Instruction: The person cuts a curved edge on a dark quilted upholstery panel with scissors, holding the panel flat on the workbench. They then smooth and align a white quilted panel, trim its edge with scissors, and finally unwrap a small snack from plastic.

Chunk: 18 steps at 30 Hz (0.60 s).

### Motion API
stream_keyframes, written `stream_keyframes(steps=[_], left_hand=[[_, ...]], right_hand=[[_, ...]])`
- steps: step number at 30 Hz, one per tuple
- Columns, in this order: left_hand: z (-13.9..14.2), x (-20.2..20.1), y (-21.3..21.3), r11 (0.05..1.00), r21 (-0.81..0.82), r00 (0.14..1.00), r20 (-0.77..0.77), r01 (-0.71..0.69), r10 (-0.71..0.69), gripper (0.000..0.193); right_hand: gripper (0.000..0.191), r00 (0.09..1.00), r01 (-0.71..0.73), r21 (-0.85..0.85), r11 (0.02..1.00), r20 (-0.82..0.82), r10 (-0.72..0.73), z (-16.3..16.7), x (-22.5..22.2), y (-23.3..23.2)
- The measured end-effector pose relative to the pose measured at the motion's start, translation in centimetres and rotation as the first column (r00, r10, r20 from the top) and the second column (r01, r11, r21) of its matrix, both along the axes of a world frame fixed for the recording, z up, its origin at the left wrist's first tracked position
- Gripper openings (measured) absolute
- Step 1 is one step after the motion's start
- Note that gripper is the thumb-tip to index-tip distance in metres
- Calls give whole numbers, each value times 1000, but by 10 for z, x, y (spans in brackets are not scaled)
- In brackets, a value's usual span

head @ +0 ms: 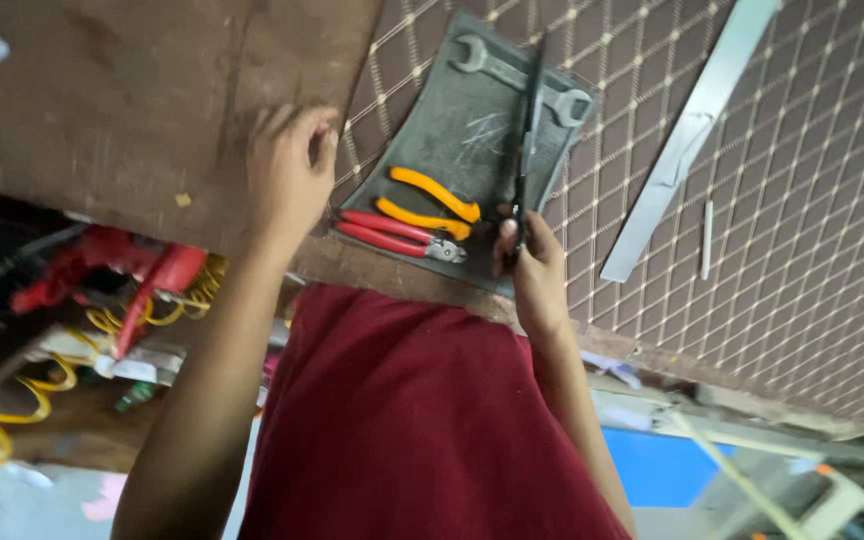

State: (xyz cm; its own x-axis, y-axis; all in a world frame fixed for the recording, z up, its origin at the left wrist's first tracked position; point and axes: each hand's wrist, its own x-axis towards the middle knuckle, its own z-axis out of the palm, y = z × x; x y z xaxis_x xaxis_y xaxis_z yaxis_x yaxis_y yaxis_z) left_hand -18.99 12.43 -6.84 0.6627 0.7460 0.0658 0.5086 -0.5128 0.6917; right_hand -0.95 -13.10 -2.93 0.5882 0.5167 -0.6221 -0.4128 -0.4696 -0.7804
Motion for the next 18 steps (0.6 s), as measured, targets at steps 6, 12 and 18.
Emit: stream_keyframes(steps=[6, 12, 18], left_hand=[[14, -25, -1, 992, -128, 989, -147, -6, -13, 20], [22, -56, -30, 935, -335, 951, -309, -113, 4, 33], [-9, -72, -39, 791, -611, 998, -62, -38, 0, 29]], right_hand=[[29, 998, 55, 87, 995, -30, -52, -5, -1, -3], [28, 997, 70, -31, 997, 23, -69, 9, 3, 3], [17, 992, -48, 20, 999, 117, 46, -2, -68, -51]])
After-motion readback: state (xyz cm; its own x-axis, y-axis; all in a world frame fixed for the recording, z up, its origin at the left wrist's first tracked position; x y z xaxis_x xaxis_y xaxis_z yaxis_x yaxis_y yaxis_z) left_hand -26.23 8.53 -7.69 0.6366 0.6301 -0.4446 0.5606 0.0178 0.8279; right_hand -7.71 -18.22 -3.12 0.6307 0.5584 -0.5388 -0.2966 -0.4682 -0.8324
